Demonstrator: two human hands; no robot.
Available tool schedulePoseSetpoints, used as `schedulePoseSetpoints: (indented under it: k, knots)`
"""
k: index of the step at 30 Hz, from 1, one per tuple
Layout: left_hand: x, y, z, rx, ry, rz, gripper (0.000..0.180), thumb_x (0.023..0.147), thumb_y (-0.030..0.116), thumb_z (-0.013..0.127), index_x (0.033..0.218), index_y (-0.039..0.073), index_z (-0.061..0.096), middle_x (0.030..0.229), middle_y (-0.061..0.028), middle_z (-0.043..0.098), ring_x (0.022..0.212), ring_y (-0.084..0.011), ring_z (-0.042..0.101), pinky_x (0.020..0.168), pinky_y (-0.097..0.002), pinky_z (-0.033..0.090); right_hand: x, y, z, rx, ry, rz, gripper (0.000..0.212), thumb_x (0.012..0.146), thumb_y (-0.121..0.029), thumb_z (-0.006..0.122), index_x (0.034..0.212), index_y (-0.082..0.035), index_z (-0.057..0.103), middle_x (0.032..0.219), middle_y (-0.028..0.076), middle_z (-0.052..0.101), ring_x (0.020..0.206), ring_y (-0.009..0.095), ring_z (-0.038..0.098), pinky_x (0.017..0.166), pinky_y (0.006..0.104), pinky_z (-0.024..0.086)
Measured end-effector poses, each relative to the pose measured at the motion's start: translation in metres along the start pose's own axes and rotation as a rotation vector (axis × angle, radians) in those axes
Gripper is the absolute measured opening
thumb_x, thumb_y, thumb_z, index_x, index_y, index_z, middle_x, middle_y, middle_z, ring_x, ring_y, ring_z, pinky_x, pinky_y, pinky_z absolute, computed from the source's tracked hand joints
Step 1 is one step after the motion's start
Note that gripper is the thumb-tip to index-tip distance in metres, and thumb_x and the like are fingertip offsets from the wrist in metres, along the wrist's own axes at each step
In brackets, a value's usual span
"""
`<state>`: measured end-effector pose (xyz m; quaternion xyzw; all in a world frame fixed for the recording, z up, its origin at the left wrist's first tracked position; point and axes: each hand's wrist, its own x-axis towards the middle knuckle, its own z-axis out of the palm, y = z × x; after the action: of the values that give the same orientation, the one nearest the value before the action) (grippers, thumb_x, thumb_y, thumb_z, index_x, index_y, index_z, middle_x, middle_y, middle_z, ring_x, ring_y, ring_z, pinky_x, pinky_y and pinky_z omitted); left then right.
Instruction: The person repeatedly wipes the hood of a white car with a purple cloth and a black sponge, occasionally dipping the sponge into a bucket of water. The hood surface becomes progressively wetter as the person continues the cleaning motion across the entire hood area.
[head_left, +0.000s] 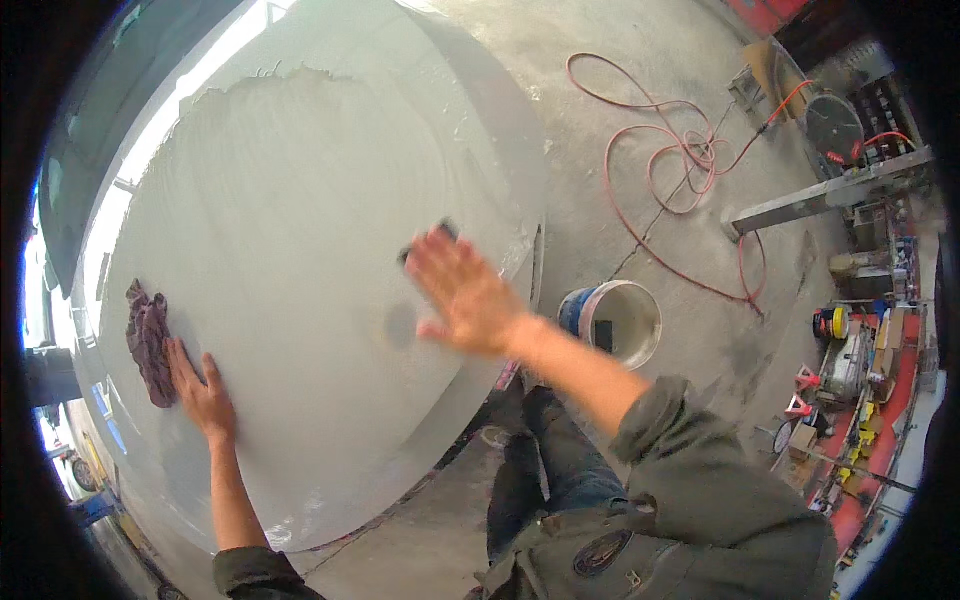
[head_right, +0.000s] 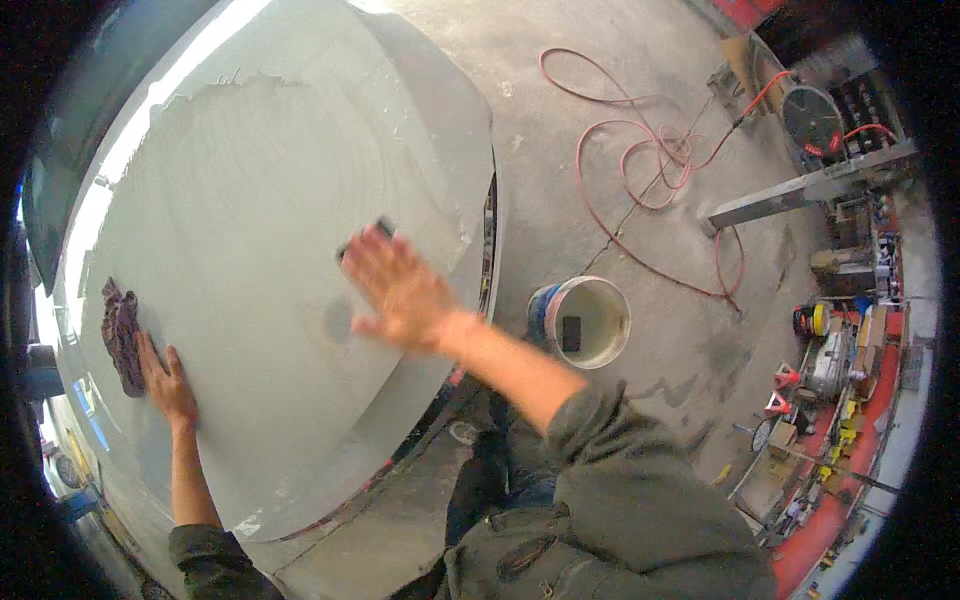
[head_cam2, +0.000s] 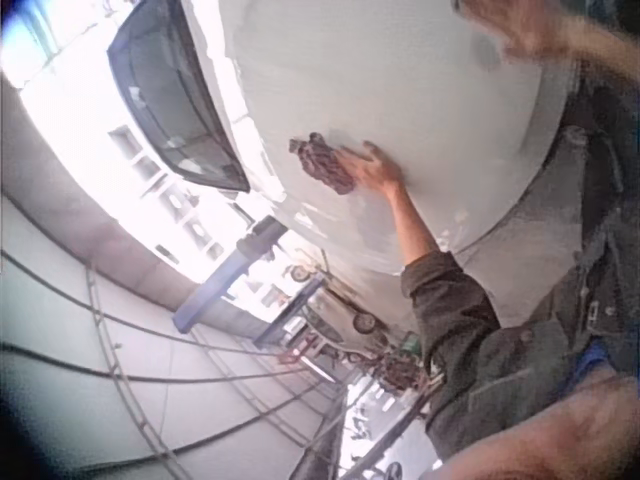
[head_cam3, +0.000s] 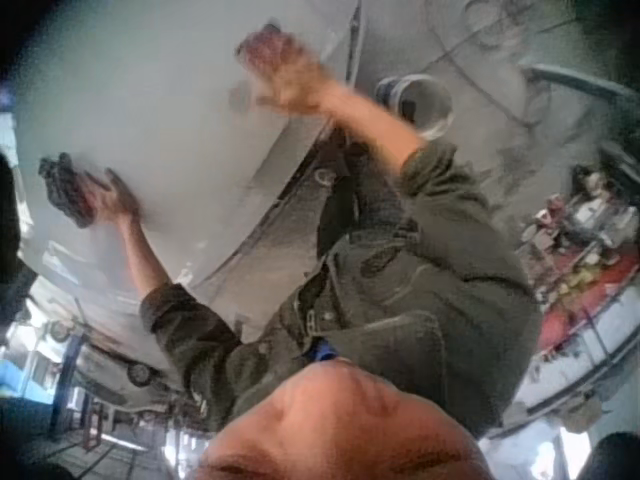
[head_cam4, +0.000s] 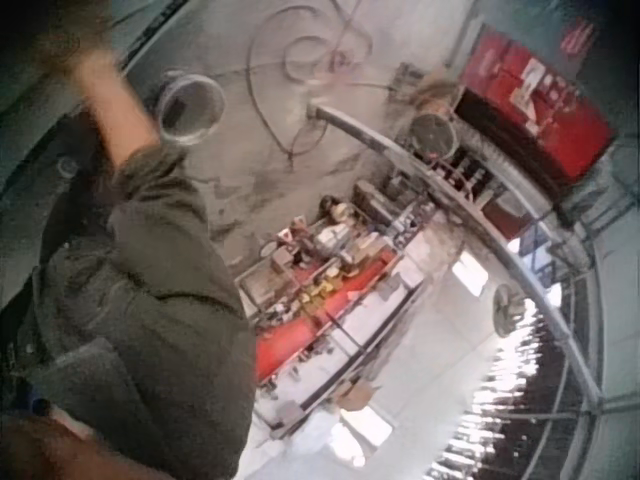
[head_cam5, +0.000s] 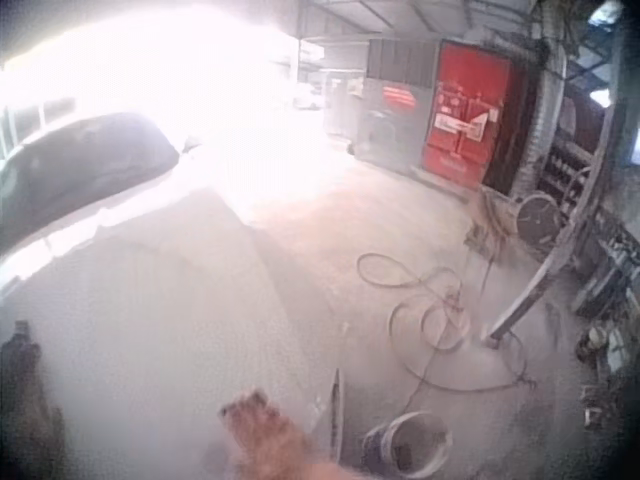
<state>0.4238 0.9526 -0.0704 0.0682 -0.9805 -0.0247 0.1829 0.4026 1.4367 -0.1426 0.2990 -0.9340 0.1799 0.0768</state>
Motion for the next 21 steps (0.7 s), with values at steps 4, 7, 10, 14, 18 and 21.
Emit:
schedulePoseSetpoints:
  k: [4,7,10,14,18,21]
  knots:
    - [0.012,0.02,0.002,-0.057,-0.009,0.0,0.063,0.107,0.04,0.048,0.158,0.003,0.041,0.166,-0.0184,0.036,0.154,-0.0346,0.032,0.126,-0.045,0.023,0.07,0.101,-0.027,-0.073,0.051,0.281,0.095,0.103,-0.072,0.024,0.166,-0.001,0.014,0.175,0.016,0.003,0.162,0.031,-0.002,0.131,0.0474,0.0]
    - [0.008,0.023,0.006,-0.074,-0.018,0.002,0.063,0.107,0.04,0.048,0.157,0.002,0.041,0.166,-0.0186,0.036,0.154,-0.0343,0.031,0.126,-0.0446,0.023,0.084,0.088,-0.012,-0.088,0.245,0.432,0.101,0.101,-0.075,0.026,0.165,0.002,0.015,0.174,0.02,0.006,0.162,0.033,0.001,0.131,0.048,0.002]
    - [0.003,-0.005,0.003,-0.018,0.001,0.011,0.064,0.108,0.041,0.046,0.157,0.001,0.041,0.166,-0.0186,0.037,0.154,-0.0342,0.031,0.126,-0.0438,0.022,0.014,-0.009,0.005,-0.01,0.086,0.241,0.103,0.1,-0.077,0.031,0.164,0.003,0.018,0.173,0.022,0.009,0.162,0.033,0.003,0.131,0.0474,0.003]
    - [0.003,-0.006,0.002,-0.022,-0.001,0.002,0.065,0.108,0.043,0.045,0.157,0.001,0.041,0.165,-0.0187,0.037,0.154,-0.0342,0.031,0.126,-0.0433,0.022,-0.021,-0.014,-0.008,-0.015,-0.046,0.001,0.102,0.1,-0.076,0.033,0.164,0.001,0.02,0.173,0.019,0.012,0.162,0.032,0.005,0.131,0.0469,0.004]
    - [0.01,0.009,0.006,-0.047,0.004,0.019,0.066,0.108,0.044,0.046,0.157,0.0,0.041,0.165,-0.0187,0.038,0.154,-0.0344,0.031,0.126,-0.0434,0.022,0.074,0.073,-0.02,-0.033,0.019,0.157,0.102,0.098,-0.08,0.027,0.166,-0.004,0.02,0.174,0.017,0.013,0.162,0.029,0.008,0.131,0.0463,0.005]
    - [0.008,0.006,0.011,-0.06,-0.009,0.016,0.066,0.108,0.044,0.046,0.157,0.0,0.04,0.165,-0.0186,0.037,0.154,-0.0345,0.032,0.126,-0.0435,0.022,0.103,0.082,-0.006,-0.091,0.196,0.258,0.103,0.098,-0.08,0.028,0.165,-0.001,0.02,0.173,0.019,0.014,0.161,0.029,0.01,0.131,0.0458,0.006]
